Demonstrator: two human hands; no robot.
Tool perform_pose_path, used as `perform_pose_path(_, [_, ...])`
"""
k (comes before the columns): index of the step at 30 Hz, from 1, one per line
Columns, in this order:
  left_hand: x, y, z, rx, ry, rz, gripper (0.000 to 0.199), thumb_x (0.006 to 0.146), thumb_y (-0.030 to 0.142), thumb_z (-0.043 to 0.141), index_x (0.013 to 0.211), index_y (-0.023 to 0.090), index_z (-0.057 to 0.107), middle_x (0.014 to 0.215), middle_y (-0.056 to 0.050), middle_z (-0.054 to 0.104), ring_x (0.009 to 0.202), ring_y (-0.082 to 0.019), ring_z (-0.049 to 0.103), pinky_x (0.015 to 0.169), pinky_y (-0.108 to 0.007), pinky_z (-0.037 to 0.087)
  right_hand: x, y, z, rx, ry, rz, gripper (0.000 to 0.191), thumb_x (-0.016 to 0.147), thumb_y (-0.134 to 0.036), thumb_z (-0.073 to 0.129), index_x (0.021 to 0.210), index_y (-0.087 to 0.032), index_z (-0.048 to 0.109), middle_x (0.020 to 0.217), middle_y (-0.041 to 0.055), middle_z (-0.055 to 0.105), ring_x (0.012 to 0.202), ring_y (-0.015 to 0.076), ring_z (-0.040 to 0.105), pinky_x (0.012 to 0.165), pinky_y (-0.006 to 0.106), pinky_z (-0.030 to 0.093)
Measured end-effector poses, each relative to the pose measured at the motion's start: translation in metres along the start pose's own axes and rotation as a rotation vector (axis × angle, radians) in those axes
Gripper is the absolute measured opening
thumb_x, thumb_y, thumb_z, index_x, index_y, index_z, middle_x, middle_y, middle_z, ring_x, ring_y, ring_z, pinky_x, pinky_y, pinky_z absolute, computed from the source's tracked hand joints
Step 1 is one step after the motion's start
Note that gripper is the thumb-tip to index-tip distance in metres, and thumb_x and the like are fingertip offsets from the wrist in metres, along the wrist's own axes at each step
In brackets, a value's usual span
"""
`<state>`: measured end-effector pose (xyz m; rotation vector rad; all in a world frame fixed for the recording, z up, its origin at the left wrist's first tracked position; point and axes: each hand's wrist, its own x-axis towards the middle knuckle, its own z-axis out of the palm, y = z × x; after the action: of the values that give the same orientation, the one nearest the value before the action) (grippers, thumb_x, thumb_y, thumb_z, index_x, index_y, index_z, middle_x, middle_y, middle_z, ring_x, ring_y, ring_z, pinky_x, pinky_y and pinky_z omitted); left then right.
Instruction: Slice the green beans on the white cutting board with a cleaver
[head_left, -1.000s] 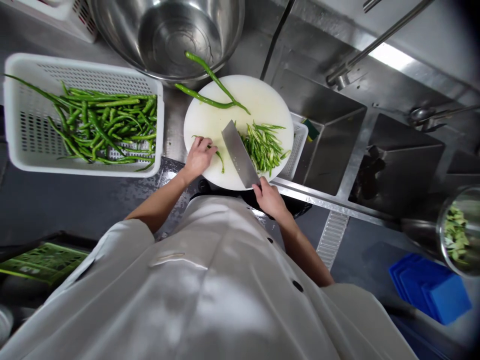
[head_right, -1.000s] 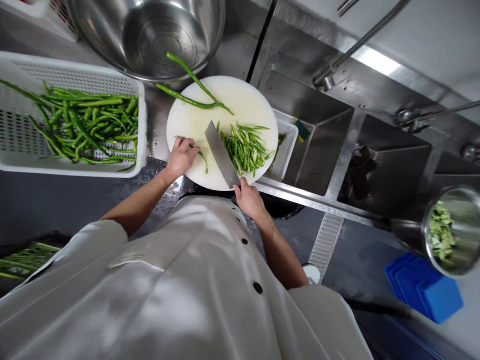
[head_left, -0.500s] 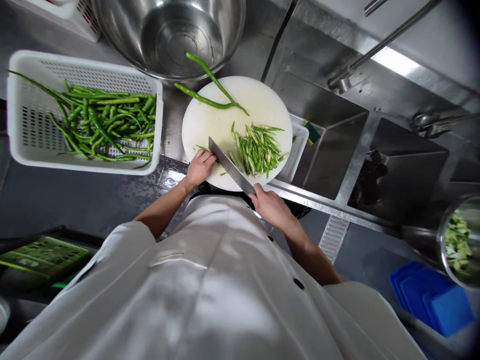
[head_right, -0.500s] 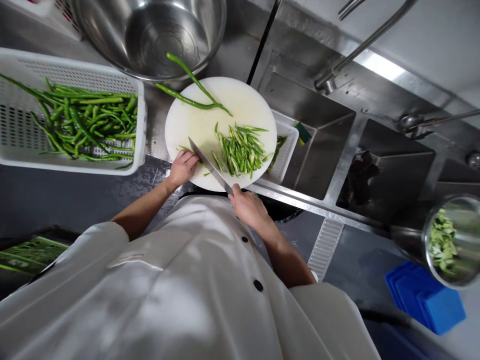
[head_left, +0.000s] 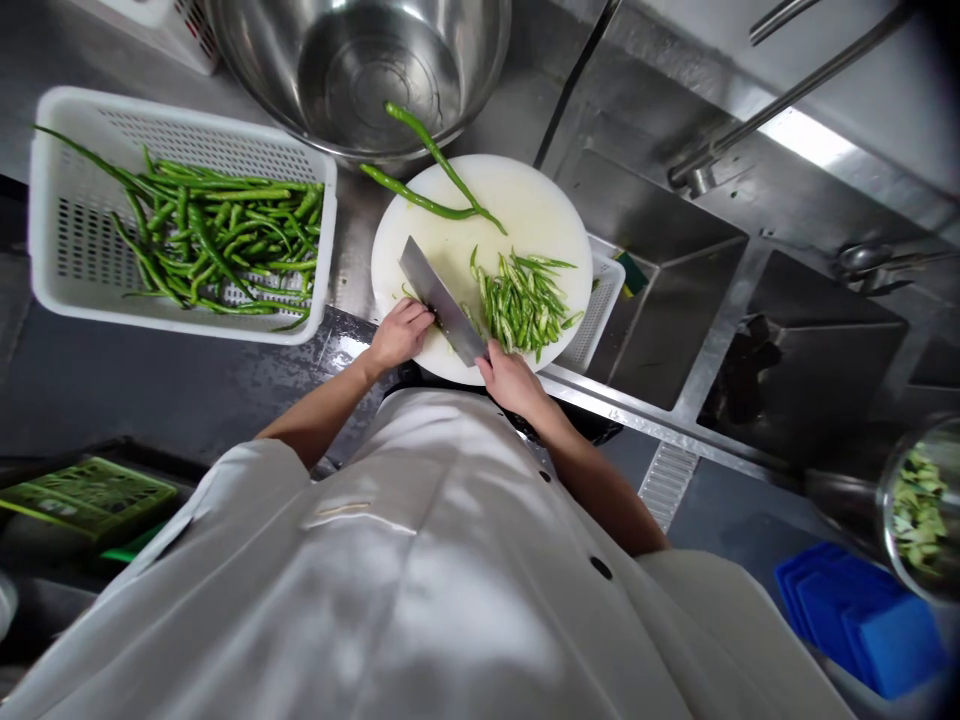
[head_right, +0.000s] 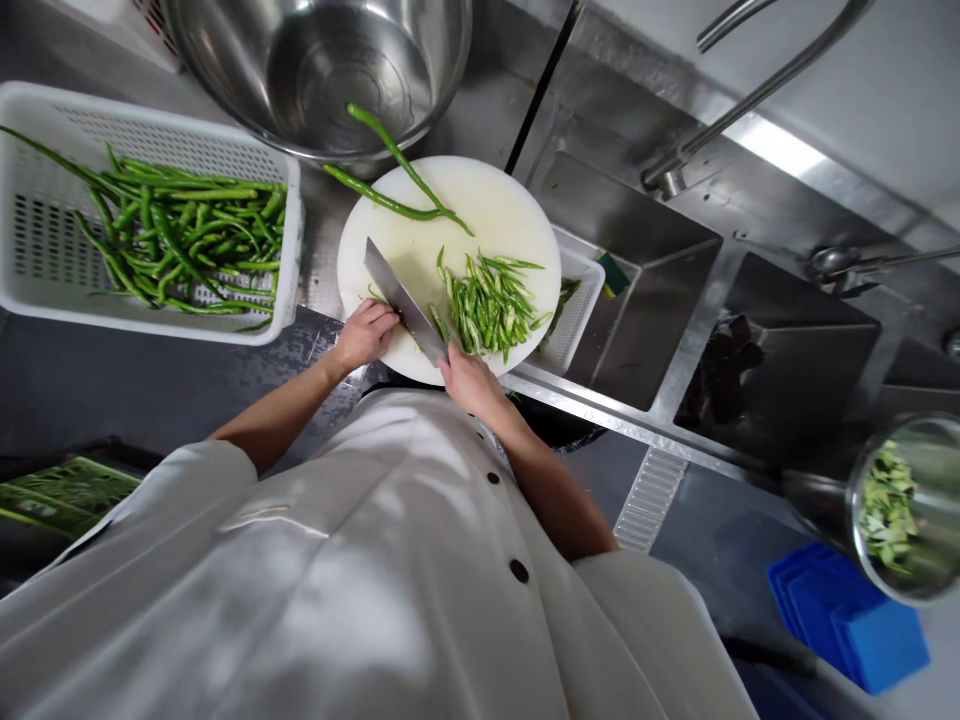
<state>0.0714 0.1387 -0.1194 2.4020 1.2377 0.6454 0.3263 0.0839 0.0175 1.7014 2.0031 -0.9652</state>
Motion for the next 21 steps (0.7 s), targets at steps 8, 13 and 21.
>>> perform_pose_path(8, [0.008, -0.028, -0.027, 0.098, 0.039, -0.141, 0.029, 0.107, 0.025, 0.041, 0.105, 0.021, 0.070, 0.109, -0.013, 0.067, 0.105, -0.029, 0.057, 0.096, -0.050, 0.051, -0.029, 0.013, -0.013, -0.095, 0.011, 0.079, 0.048, 0.114, -0.040, 0.033, 0.154, -0.013, 0.042, 0.109, 0.0204, 0.076, 0.104, 0.0357, 0.072, 0.083, 0.037, 0.047])
perform_pose_path(13, [0.011, -0.024, -0.014, 0.100, 0.007, -0.120, 0.031, 0.106, 0.022, 0.040, 0.103, 0.021, 0.071, 0.105, -0.012, 0.069, 0.101, -0.028, 0.056, 0.094, -0.048, 0.052, -0.038, -0.004, -0.023, -0.138, -0.065, 0.035, 0.042, 0.114, -0.039, 0.036, 0.147, -0.015, 0.047, 0.108, 0.0188, 0.077, 0.101, 0.0332, 0.074, 0.082, 0.036, 0.048])
perform_pose_path(21, [0.010, -0.029, -0.023, 0.046, -0.028, -0.077, 0.031, 0.105, 0.021, 0.043, 0.101, 0.021, 0.073, 0.105, -0.011, 0.071, 0.100, -0.026, 0.060, 0.093, -0.045, 0.055, -0.008, 0.003, -0.010, -0.071, 0.037, 0.016, 0.046, 0.115, -0.041, 0.034, 0.151, -0.016, 0.046, 0.111, 0.0169, 0.076, 0.103, 0.0320, 0.072, 0.079, 0.033, 0.046])
